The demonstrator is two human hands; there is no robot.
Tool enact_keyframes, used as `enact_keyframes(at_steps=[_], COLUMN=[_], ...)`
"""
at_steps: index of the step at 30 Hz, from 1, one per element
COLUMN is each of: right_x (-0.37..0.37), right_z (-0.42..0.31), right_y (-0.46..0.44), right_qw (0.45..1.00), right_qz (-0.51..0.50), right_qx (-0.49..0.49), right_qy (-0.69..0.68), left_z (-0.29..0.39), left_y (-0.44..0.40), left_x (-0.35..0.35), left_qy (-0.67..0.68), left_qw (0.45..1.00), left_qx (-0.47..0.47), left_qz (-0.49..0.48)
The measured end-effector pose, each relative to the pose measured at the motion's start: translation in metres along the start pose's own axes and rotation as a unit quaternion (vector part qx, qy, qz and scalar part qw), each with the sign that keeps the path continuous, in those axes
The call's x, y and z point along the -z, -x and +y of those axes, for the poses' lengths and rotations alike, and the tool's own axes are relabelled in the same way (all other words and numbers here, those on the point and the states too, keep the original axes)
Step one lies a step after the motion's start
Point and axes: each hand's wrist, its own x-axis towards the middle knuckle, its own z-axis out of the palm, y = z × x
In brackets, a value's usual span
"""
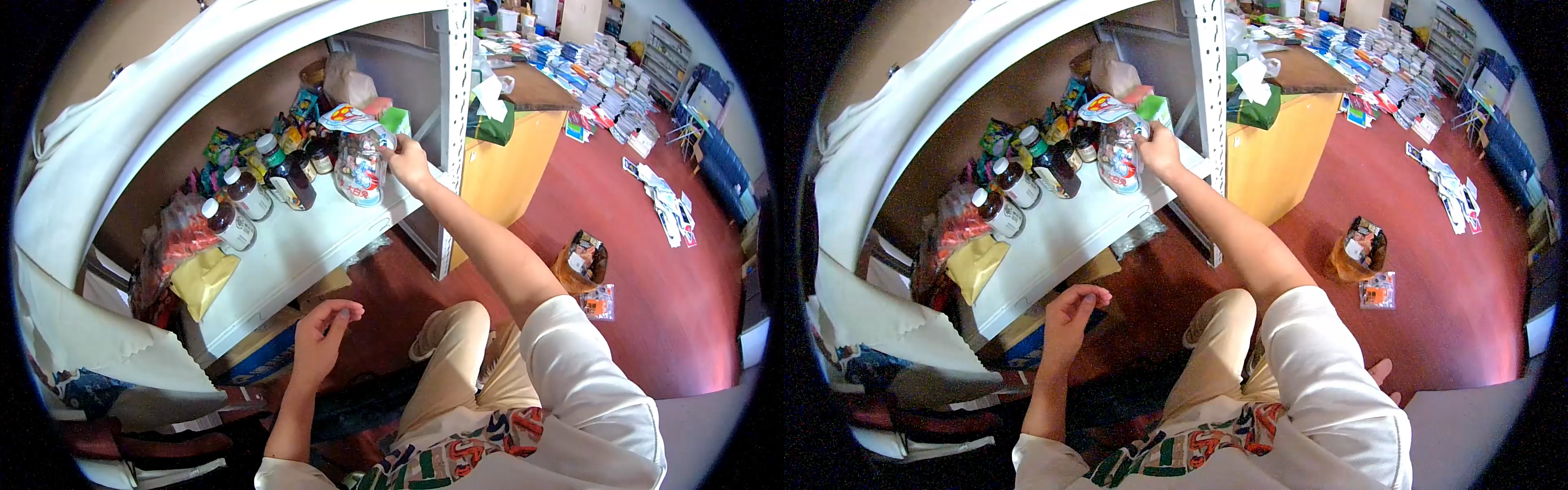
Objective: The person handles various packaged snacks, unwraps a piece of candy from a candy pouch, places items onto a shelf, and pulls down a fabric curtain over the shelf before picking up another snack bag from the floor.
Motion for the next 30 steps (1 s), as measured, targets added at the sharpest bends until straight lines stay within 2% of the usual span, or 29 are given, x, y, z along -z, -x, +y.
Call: enact_keyframes(at_steps=[3,5,7,8,10,13,14,15,16,19,20,22,23,24,25,26,28,29,30], right_x=[0.003,0.008,0.015,0.025,0.051,0.095,0.111,0.118,0.126,0.135,0.132,0.12,0.111,0.102,0.092,0.083,0.071,0.067,0.062], right_z=[0.002,0.005,0.011,0.002,-0.028,-0.093,-0.128,-0.151,-0.181,-0.244,-0.26,-0.283,-0.288,-0.293,-0.298,-0.301,-0.308,-0.313,-0.316], right_y=[0.001,0.003,0.002,0.007,0.028,0.03,0.032,0.019,0.01,-0.029,-0.04,-0.068,-0.086,-0.099,-0.106,-0.111,-0.111,-0.106,-0.103], right_qw=[0.999,1.0,0.993,0.99,0.978,0.936,0.93,0.906,0.88,0.843,0.855,0.865,0.85,0.83,0.83,0.824,0.825,0.835,0.83], right_qz=[0.004,-0.009,0.016,0.018,0.016,0.03,0.05,0.096,0.127,0.132,0.11,0.087,0.087,0.088,0.086,0.086,0.067,0.05,0.044], right_qx=[0.025,0.015,0.095,0.126,0.202,0.343,0.358,0.41,0.455,0.52,0.506,0.493,0.507,0.519,0.521,0.509,0.466,0.429,0.414], right_qy=[-0.032,-0.005,0.064,0.056,0.05,0.066,0.064,0.052,0.039,0.027,0.039,0.044,0.114,0.183,0.179,0.234,0.314,0.342,0.371], left_z=[0.006,0.011,0.021,0.029,0.049,0.111,0.133,0.156,0.176,0.229,0.246,0.278,0.29,0.304,0.316,0.325,0.339,0.343,0.35], left_y=[0.0,0.002,0.002,-0.002,0.004,0.005,0.004,0.007,0.01,0.023,0.03,0.04,0.044,0.045,0.046,0.044,0.039,0.04,0.038], left_x=[0.0,0.003,0.013,0.023,0.05,0.095,0.118,0.13,0.144,0.186,0.201,0.229,0.255,0.278,0.296,0.309,0.329,0.343,0.361], left_qy=[-0.004,0.001,-0.025,-0.024,-0.148,-0.325,-0.422,-0.374,-0.38,-0.523,-0.595,-0.653,-0.693,-0.702,-0.709,-0.71,-0.712,-0.71,-0.727], left_qw=[1.0,1.0,0.999,0.998,0.982,0.884,0.809,0.806,0.781,0.573,0.486,0.383,0.319,0.311,0.304,0.301,0.296,0.303,0.323], left_qx=[0.007,0.003,-0.008,-0.026,-0.086,-0.23,-0.303,-0.329,-0.35,-0.432,-0.427,-0.392,-0.357,-0.33,-0.303,-0.302,-0.176,-0.188,-0.097], left_qz=[0.004,0.015,0.036,0.058,0.082,0.244,0.275,0.319,0.351,0.459,0.477,0.523,0.538,0.549,0.56,0.559,0.611,0.608,0.598])
